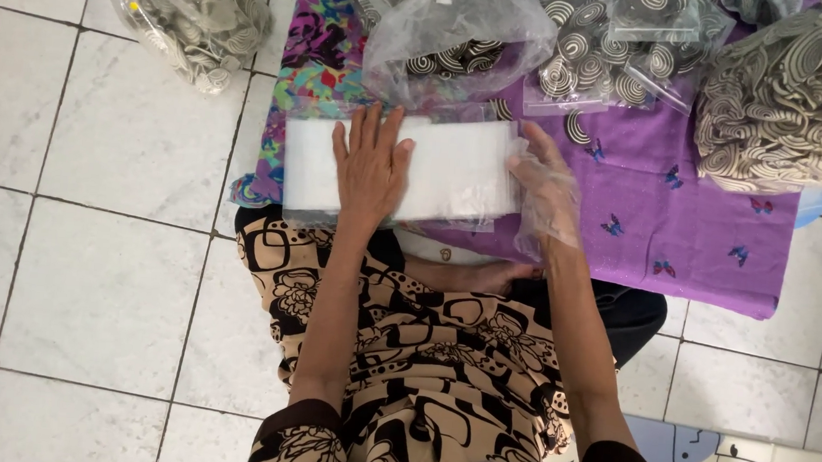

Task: Manually packing individual round snacks into small plastic bags while sitting on the floor.

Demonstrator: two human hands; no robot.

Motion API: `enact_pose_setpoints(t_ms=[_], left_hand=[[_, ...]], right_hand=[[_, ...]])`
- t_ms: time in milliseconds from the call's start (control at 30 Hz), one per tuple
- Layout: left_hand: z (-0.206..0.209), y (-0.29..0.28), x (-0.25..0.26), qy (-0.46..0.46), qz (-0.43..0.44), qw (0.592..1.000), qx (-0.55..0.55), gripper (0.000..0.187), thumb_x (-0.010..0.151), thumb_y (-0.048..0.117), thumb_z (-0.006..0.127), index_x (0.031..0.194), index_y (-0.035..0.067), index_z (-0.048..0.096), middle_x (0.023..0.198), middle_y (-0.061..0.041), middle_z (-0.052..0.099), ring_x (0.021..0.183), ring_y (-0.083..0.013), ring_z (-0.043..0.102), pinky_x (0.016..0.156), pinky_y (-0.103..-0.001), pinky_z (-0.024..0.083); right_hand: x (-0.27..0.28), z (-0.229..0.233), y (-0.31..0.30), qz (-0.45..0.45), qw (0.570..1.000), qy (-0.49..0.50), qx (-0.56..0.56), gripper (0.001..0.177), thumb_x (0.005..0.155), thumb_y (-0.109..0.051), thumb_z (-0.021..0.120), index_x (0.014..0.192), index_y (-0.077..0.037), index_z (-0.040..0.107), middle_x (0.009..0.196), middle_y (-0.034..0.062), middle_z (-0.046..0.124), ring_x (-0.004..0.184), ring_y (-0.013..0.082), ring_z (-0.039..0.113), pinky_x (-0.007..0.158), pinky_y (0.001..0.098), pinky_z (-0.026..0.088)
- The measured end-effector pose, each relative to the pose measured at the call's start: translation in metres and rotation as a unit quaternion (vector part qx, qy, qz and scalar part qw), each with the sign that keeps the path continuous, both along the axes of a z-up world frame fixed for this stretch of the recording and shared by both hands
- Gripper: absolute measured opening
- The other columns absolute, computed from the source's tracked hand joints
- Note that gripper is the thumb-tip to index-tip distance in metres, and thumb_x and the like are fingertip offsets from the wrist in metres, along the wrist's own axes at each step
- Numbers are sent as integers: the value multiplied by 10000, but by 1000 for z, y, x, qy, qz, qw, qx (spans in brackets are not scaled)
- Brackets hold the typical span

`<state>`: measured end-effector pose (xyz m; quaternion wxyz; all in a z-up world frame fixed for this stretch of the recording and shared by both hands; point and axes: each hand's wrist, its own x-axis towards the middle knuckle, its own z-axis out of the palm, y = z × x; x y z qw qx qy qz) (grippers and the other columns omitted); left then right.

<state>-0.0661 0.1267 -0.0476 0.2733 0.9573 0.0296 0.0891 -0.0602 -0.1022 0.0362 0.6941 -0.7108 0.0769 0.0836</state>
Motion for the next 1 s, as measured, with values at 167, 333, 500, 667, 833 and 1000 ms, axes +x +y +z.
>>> enact_pose_setpoints(t_ms=[167,333,500,667,833,1000], left_hand=[[-2,1,2,-2,-4,1000,7,571,1051,543,219,1479,213,403,1521,-115,377,1446,-301,259,1171,-503,30],[1,-1,0,-20,5,1000,-17,573,1048,544,244,1464,200,437,1513,-120,398,1438,-310,281,1176,-504,32],[2,-1,0,-24,-1,1000,-16,551,1053,527,268,1466,199,428,1508,-123,398,1436,-311,279,1175,-511,36],[1,-1,1,-17,3,1000,-22,576,1045,553,248,1466,201,424,1508,-126,398,1442,-314,272,1175,-524,34],[5,-2,0,-25,8,999,-28,572,1046,549,250,1451,196,448,1498,-124,413,1436,-308,289,1176,-507,28],[5,-2,0,-29,13,999,-24,559,1049,539,262,1443,193,458,1493,-126,421,1430,-308,300,1176,-506,37]], right_hand=[[-5,21,5,47,998,-27,-39,544,910,-133,639,1432,-104,487,1156,133,658,1052,177,647,860,254,559],[10,-17,-5,-31,999,-3,39,438,884,-94,667,1315,-110,591,1004,112,692,829,164,683,674,243,617],[15,-9,-16,-75,995,23,59,382,944,-138,622,1311,-51,565,965,157,723,788,167,723,622,233,633],[0,7,7,-3,1000,-12,28,410,872,-128,681,1277,-95,624,1013,94,652,860,150,655,762,283,612],[3,-6,4,-7,999,-3,50,398,880,-137,675,1272,-87,625,990,62,636,869,149,651,805,290,586],[6,-15,1,36,998,47,20,355,875,-212,704,1206,-94,657,913,29,612,842,139,616,803,306,563]])
